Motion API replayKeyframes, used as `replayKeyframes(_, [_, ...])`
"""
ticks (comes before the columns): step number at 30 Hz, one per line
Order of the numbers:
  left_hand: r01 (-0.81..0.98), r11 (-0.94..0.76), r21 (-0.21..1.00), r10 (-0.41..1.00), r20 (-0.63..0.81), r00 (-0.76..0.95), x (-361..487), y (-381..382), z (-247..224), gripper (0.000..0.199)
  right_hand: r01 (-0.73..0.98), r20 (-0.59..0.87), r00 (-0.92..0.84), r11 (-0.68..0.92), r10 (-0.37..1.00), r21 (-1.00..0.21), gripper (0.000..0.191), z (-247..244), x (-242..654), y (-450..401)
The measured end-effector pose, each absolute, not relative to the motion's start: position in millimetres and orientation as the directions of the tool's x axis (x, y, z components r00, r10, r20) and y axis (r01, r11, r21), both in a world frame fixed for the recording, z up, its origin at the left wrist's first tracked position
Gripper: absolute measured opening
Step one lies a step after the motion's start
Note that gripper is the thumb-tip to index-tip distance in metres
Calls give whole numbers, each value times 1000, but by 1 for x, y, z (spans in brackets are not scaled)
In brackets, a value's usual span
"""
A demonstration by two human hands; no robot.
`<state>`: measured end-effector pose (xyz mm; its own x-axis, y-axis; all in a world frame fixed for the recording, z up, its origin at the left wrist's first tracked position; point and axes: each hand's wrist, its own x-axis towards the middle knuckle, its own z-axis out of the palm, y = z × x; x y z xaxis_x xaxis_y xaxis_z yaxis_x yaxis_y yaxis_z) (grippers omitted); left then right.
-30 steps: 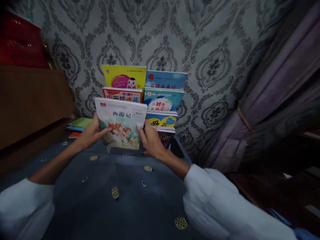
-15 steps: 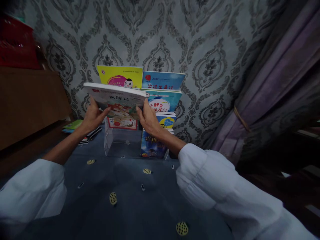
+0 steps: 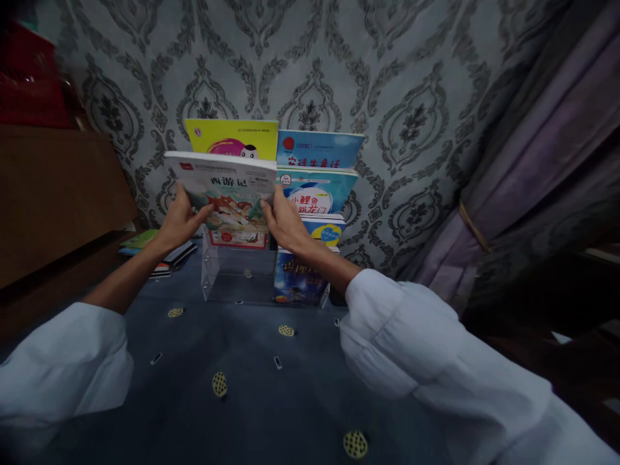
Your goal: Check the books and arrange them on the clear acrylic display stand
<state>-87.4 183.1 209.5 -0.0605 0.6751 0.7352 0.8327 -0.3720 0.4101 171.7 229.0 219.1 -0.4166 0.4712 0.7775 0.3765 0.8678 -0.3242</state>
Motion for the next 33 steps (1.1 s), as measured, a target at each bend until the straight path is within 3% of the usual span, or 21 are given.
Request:
replayKeyframes(4, [835,-338,434,723,688,-66,-89,189,216,86,521,759,-417,816,500,-252,28,233,172,239])
replayKeyframes(8, [829,-360,427,725,687,-40,-85,190,223,71,625,788,-359,756,500,-195,29,242,170,250])
replayKeyframes(18, [838,-305,452,737,670,-93,-77,193,223,54,551,910,-304,831,281,-72,54,260,162,240])
replayKeyframes(22, [873,-216,437,752,645,-137,-71,188,223,53,552,903,-338,833,266,-39,53,261,162,241])
replayKeyframes(27, [940,-51,337,754,631,-185,-60,174,225,59,558,899,-352,830,262,-23,53,255,166,247])
replayKeyframes(33, [926,-53,375,792,580,-190,-62,178,220,68,555,889,-381,832,254,0,57,252,165,247])
